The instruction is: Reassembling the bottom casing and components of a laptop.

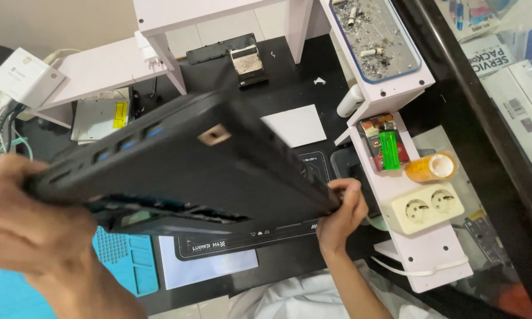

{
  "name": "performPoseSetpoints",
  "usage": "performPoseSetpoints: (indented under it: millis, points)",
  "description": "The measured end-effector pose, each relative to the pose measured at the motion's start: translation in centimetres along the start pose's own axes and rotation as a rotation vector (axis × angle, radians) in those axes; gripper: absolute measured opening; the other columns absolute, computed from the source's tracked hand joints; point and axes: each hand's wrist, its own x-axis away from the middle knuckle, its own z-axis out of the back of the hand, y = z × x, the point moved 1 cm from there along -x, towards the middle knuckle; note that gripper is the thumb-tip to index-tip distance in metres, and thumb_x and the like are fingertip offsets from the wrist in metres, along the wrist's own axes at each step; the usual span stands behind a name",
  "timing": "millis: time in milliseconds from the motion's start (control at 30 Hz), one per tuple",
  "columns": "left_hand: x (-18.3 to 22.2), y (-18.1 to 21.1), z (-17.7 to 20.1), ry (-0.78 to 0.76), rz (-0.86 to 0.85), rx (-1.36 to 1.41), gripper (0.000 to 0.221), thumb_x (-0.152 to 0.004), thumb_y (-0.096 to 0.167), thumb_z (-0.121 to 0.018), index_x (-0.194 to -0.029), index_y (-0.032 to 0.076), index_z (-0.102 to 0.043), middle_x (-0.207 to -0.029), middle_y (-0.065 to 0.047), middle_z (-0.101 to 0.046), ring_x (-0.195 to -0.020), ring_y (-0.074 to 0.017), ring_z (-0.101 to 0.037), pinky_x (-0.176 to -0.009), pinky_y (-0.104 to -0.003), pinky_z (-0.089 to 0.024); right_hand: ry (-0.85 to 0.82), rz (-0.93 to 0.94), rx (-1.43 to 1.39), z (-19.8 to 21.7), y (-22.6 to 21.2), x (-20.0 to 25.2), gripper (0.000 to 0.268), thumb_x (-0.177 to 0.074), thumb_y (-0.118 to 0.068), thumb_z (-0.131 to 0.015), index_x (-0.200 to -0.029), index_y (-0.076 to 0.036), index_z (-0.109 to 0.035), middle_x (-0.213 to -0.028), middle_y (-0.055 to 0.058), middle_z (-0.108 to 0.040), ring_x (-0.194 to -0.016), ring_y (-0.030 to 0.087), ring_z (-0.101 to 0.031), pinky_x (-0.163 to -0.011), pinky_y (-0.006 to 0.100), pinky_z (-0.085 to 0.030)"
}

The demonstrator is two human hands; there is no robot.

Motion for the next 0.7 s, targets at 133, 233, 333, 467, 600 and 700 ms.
performPoseSetpoints:
  millis: [133, 233, 333, 467, 600, 700]
  points:
    - [-7.1, 3.8, -0.8, -0.028, -0.431, -0.144, 0.024, -0.106, -0.01, -0.044, -0.119, -0.028, -0.054, -0.091, -0.011, -0.064, -0.072, -0.0208, -0.056, -0.064, -0.031, -0.039, -0.138, 0.023, 0.35, 1.7, 4.1, 1.1, 0.058, -0.121, -0.037, -0.035, -0.093, 0.002, -0.067, -0.073, 0.008, -0.056, -0.07, 0.012, -0.049, -0.071, 0.03, -0.039]
    - [-9.0, 8.4, -1.4, -0.229, -0.06, 0.157, 0.052, -0.096, 0.006, -0.053, -0.045, 0.011, -0.042, -0.046, -0.001, -0.038, -0.044, -0.0186, -0.034, -0.051, -0.037, -0.026, -0.162, 0.151, 0.295, -1.4, 0.3, 1.2, 0.057, -0.116, -0.042, -0.032, -0.115, 0.005, -0.065, -0.112, 0.01, -0.07, -0.104, 0.018, -0.063, -0.095, 0.032, -0.047]
    - [-10.0, 10.7, -0.6, -0.132, -0.254, 0.156, 0.049, -0.111, 0.008, -0.047, -0.064, 0.008, -0.056, -0.057, 0.0, -0.05, -0.048, -0.0155, -0.038, -0.054, -0.026, -0.027, -0.183, -0.029, -0.255, -3.0, -1.3, 0.4, 0.07, -0.103, -0.054, -0.029, -0.136, 0.003, -0.054, -0.133, 0.011, -0.063, -0.122, 0.021, -0.06, -0.108, 0.032, -0.044]
    - [-10.7, 10.9, 0.1, -0.154, -0.222, 0.154, 0.052, -0.108, 0.006, -0.049, -0.056, 0.008, -0.042, -0.054, -0.004, -0.043, -0.049, -0.0209, -0.038, -0.055, -0.034, -0.024, -0.288, 0.149, -0.155, -3.9, -3.5, -1.3, 0.067, -0.112, -0.052, -0.039, -0.141, 0.007, -0.05, -0.134, 0.012, -0.061, -0.121, 0.02, -0.058, -0.106, 0.031, -0.045]
    - [-10.7, 11.1, 0.4, -0.062, -0.247, 0.191, 0.049, -0.109, 0.006, -0.045, -0.06, 0.008, -0.045, -0.059, -0.004, -0.048, -0.052, -0.0188, -0.041, -0.053, -0.032, -0.023, -0.248, 0.313, -0.132, -5.5, -6.3, -3.4, 0.06, -0.114, -0.048, -0.052, -0.139, 0.006, -0.05, -0.127, 0.009, -0.059, -0.109, 0.014, -0.055, -0.097, 0.025, -0.044]
    - [-10.4, 11.1, 0.0, -0.026, -0.268, 0.196, 0.046, -0.11, 0.005, -0.042, -0.064, 0.007, -0.047, -0.063, -0.004, -0.051, -0.053, -0.0185, -0.045, -0.053, -0.03, -0.024, -0.249, 0.374, -0.152, -6.4, -8.5, -4.6, 0.06, -0.111, -0.051, -0.059, -0.131, 0.006, -0.054, -0.117, 0.008, -0.059, -0.1, 0.012, -0.056, -0.092, 0.023, -0.045]
